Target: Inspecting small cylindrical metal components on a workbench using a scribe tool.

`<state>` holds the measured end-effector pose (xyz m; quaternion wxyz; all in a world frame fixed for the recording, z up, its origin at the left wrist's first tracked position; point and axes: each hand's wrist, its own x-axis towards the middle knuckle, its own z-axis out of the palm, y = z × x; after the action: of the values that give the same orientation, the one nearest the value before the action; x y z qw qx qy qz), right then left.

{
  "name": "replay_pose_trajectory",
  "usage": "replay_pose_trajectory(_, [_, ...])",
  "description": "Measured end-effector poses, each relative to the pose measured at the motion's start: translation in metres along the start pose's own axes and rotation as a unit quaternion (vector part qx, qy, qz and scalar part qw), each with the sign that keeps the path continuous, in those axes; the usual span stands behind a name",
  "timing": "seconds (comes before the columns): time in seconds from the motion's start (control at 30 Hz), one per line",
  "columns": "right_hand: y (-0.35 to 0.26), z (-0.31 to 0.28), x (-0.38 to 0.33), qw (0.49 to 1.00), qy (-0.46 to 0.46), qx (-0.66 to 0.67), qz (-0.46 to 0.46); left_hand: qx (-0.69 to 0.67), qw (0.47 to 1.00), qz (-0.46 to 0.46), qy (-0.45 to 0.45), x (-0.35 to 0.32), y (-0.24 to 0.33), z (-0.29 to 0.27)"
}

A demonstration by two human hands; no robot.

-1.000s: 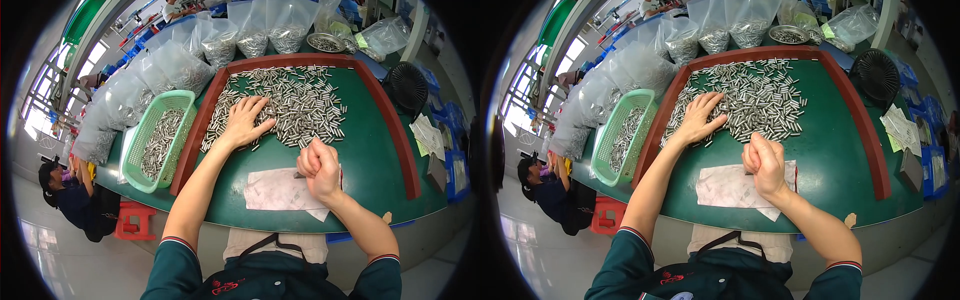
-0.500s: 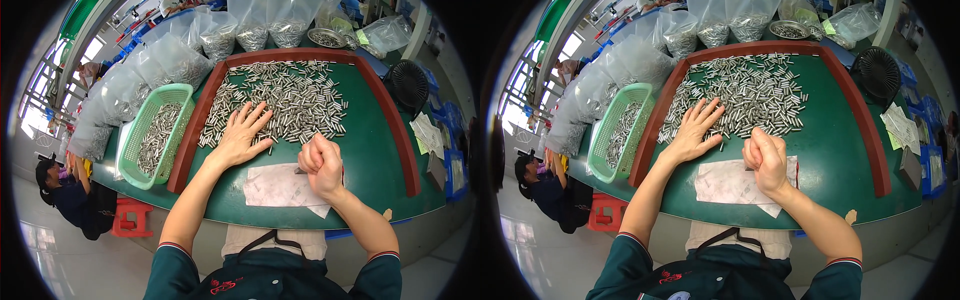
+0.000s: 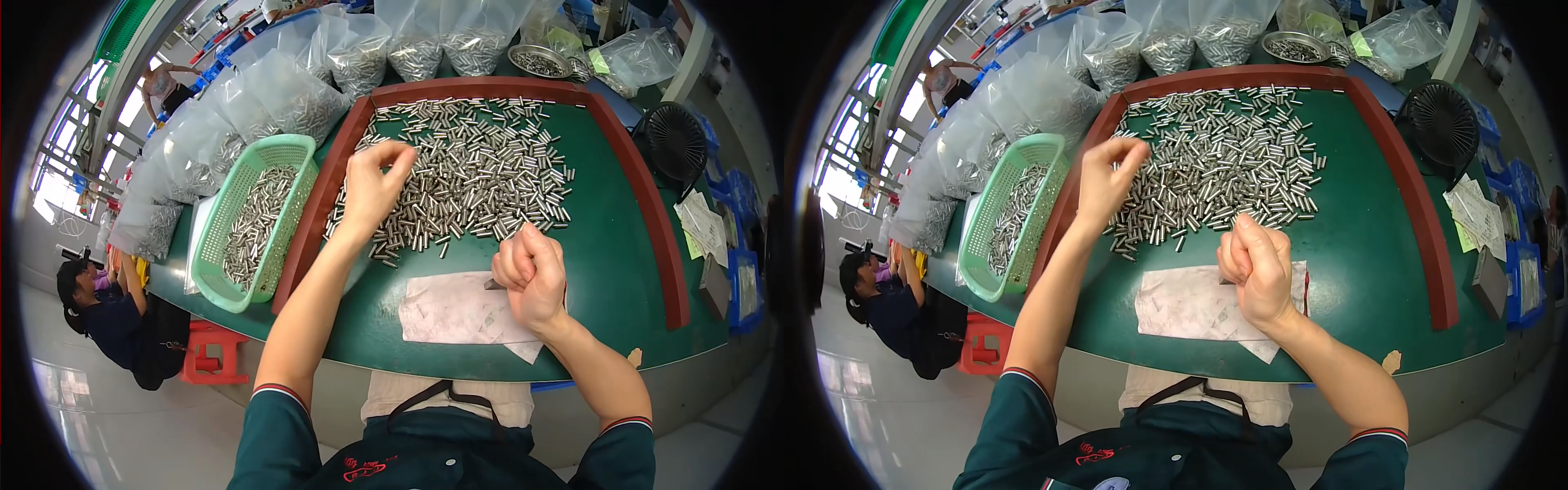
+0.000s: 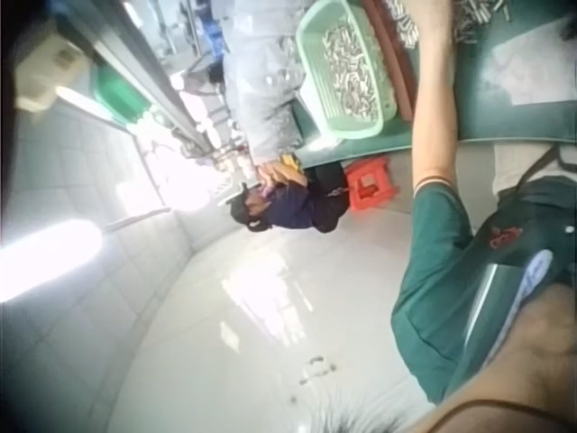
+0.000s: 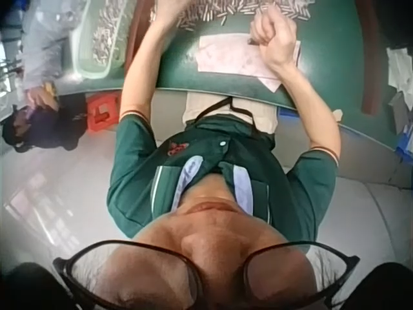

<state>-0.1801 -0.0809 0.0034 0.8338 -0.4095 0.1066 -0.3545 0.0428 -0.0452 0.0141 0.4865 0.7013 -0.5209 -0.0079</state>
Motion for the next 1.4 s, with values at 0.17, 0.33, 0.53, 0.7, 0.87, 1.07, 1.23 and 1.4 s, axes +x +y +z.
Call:
replay_pose_trajectory(0.17, [-0.001,0.003,-0.002,1.0,0.002,0.009,0.006,0.183,0.982,0.04,-0.04,0.073,-0.055,0.019])
replay_pose_trajectory(0.33, [-0.001,-0.002,-0.003,1.0,0.004,0.002,0.012,0.193,0.958,0.098,-0.188,0.092,-0.076,0.031])
replay_pose_trajectory(0.53, [-0.001,0.0,0.001,1.0,0.007,0.014,0.02,0.245,0.934,0.204,-0.162,0.088,-0.084,0.032])
replay_pose_trajectory(0.7, [-0.002,-0.004,0.001,1.0,0.015,0.014,0.009,0.238,0.943,0.186,-0.139,0.098,-0.065,0.037])
replay_pose_trajectory(0.87, [-0.005,-0.002,-0.001,0.999,0.025,-0.035,0.033,-0.146,0.965,-0.123,-0.181,0.144,-0.03,0.082])
replay_pose_trajectory(1.07, [-0.002,-0.005,-0.001,0.998,0.028,0.006,0.062,-0.255,0.912,-0.268,-0.174,0.215,0.003,0.172])
replay_pose_trajectory(1.23, [-0.007,-0.001,-0.004,0.997,0.037,0.009,0.065,-0.203,0.931,-0.255,-0.163,0.247,0.025,0.204])
replay_pose_trajectory(1.4, [-0.002,-0.003,-0.004,0.997,0.031,0.0,0.063,-0.15,0.964,-0.144,-0.168,0.224,0.022,0.177])
